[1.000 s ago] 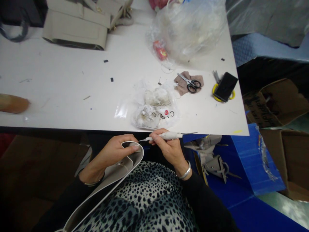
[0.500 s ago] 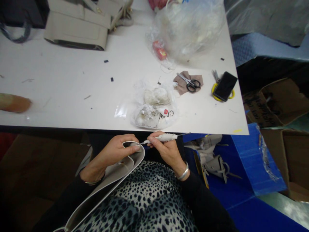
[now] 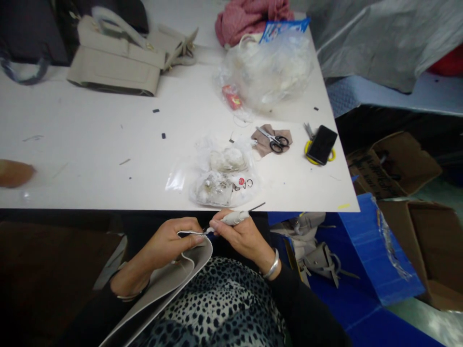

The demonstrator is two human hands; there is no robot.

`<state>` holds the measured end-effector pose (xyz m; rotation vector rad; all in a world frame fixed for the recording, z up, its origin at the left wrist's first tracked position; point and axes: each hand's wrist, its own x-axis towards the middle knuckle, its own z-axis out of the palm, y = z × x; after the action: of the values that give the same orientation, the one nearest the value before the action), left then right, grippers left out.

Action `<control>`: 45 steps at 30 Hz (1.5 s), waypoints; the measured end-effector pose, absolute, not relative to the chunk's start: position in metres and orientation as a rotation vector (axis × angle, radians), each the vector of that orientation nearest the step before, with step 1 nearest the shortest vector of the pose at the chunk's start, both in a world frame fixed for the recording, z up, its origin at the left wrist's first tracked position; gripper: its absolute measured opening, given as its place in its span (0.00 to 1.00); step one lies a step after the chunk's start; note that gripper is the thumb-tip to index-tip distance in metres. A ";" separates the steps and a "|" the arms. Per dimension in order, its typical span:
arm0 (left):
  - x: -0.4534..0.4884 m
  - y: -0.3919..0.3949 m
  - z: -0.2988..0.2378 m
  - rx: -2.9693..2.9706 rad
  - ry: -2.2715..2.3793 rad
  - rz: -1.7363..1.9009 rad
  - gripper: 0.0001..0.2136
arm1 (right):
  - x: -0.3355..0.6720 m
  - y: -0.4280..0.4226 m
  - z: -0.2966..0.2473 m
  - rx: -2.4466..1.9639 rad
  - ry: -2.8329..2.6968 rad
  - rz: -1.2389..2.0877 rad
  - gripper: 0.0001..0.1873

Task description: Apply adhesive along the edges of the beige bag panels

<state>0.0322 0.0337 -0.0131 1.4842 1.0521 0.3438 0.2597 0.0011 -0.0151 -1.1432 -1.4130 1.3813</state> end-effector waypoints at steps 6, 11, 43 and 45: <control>0.037 0.030 -0.017 1.447 0.942 0.346 0.07 | 0.257 0.009 -0.010 -1.267 -1.474 1.227 0.20; 0.026 0.033 -0.021 1.352 1.116 0.492 0.08 | 0.261 0.010 -0.024 -1.367 -1.145 0.964 0.16; 0.011 0.041 -0.015 0.997 1.232 0.585 0.08 | 0.267 0.016 -0.016 -1.374 -1.696 0.418 0.07; 0.011 0.041 -0.017 1.028 1.223 0.557 0.09 | 0.264 0.013 -0.015 -1.360 -1.556 0.484 0.07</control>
<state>0.0109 0.0411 -0.0170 1.0283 1.2227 0.5573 0.2643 0.0127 -0.0146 -1.3600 -1.5557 0.4841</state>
